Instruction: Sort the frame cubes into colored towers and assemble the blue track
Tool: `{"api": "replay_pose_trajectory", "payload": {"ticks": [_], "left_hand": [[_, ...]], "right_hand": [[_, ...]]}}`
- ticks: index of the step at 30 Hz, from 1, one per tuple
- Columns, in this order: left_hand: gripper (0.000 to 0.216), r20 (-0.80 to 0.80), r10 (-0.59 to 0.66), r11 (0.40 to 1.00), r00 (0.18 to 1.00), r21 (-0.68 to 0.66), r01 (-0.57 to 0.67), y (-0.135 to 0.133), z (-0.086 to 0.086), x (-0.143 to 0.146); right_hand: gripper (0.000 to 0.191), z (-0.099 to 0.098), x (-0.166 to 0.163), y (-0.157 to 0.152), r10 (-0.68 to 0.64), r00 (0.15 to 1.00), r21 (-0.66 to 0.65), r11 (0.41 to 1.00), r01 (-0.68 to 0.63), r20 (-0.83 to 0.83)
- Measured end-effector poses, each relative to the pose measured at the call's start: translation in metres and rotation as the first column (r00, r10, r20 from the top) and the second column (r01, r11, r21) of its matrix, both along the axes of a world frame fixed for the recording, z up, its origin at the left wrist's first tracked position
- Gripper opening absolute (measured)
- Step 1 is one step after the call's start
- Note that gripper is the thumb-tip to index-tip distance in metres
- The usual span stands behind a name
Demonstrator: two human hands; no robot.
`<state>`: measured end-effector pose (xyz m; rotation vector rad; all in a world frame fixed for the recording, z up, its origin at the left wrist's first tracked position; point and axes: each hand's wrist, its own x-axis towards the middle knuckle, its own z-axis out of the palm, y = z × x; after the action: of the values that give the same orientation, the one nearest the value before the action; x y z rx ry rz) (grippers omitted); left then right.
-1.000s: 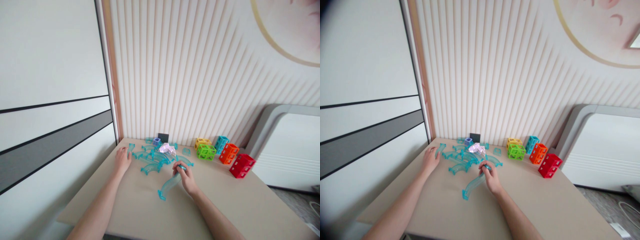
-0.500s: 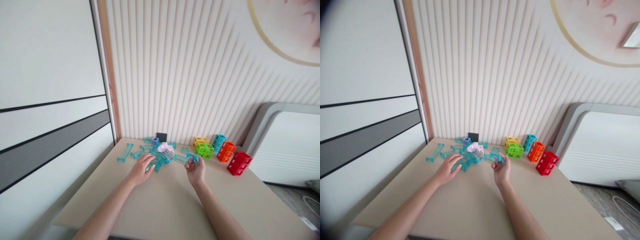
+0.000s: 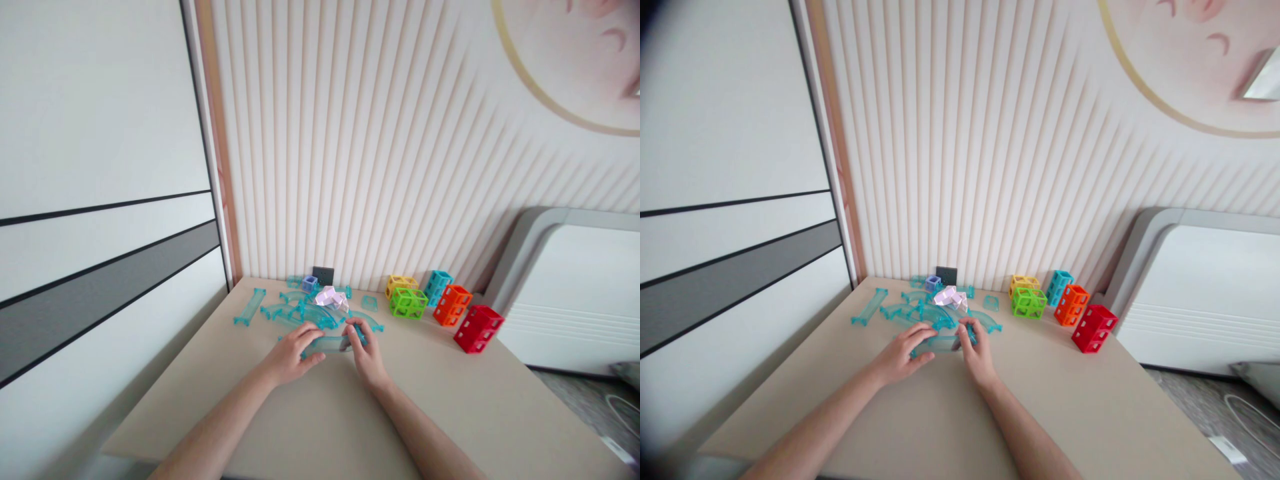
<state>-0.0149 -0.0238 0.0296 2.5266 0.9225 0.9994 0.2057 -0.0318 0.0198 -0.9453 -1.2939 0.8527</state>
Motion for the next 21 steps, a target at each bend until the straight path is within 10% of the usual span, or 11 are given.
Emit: {"api": "replay_pose_trajectory", "payload": {"ticks": [8,16,21], "left_hand": [[0.033,0.069,0.053,0.972,0.996,0.224,-0.067,-0.003,0.002,-0.002],[0.030,0.118,0.012,0.949,0.993,0.312,-0.049,-0.001,0.005,-0.008],[0.030,0.080,-0.004,0.947,0.997,0.322,-0.022,-0.002,0.007,-0.006]], "right_hand": [[0.057,0.004,0.021,0.021,-0.164,0.983,0.146,0.978,0.152,0.077],[0.028,-0.008,0.009,0.045,-0.278,0.535,0.275,0.957,0.089,0.798],[0.038,-0.025,-0.001,0.063,-0.285,0.568,0.277,0.955,0.104,0.772]]}}
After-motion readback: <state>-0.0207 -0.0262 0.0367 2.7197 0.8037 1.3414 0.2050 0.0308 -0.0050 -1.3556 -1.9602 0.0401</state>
